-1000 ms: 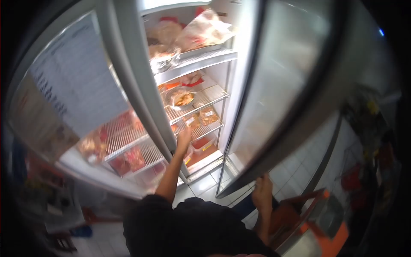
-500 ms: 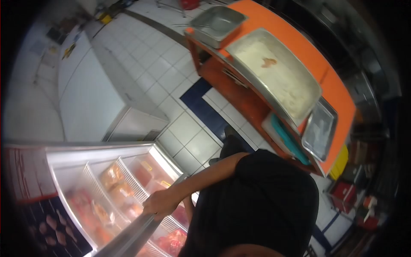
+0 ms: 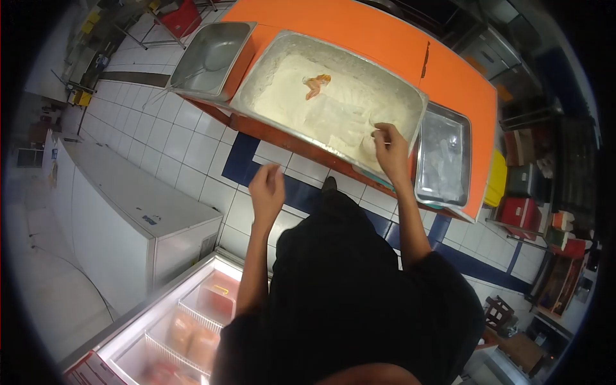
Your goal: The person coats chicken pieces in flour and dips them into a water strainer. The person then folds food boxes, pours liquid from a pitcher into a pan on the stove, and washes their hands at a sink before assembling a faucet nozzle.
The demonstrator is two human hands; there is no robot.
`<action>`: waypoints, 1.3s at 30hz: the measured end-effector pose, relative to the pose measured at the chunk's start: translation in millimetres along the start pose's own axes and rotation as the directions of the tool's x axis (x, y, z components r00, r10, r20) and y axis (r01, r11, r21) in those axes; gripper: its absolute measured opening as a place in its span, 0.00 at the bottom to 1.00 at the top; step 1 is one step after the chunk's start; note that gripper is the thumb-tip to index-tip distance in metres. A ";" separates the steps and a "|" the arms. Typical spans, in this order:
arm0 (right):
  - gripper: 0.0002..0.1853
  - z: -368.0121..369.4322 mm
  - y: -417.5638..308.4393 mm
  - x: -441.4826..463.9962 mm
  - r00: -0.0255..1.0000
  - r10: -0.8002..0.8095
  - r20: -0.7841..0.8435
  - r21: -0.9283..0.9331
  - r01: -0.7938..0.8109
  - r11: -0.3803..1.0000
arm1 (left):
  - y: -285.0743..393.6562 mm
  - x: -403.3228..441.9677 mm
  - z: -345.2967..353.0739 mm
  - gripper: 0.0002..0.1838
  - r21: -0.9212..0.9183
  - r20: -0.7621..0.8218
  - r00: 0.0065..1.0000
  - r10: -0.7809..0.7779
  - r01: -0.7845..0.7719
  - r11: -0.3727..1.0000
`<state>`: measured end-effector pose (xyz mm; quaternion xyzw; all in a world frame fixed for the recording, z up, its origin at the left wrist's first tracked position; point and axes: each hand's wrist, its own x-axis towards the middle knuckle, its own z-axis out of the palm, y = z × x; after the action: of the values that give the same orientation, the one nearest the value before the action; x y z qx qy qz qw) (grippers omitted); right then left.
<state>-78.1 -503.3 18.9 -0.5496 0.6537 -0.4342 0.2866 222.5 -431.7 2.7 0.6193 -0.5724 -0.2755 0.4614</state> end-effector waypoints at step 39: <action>0.30 137.3 -22.0 57.6 0.653 0.728 0.208 0.922 -0.379 0.076 | 22.9 227.9 107.0 0.06 -0.668 0.592 0.016 0.806 -0.550 0.501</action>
<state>35.8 -594.1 -18.8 0.0864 0.4827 -0.6518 0.5785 163.0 -676.7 20.5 -0.0403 -0.9009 -0.3570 0.2434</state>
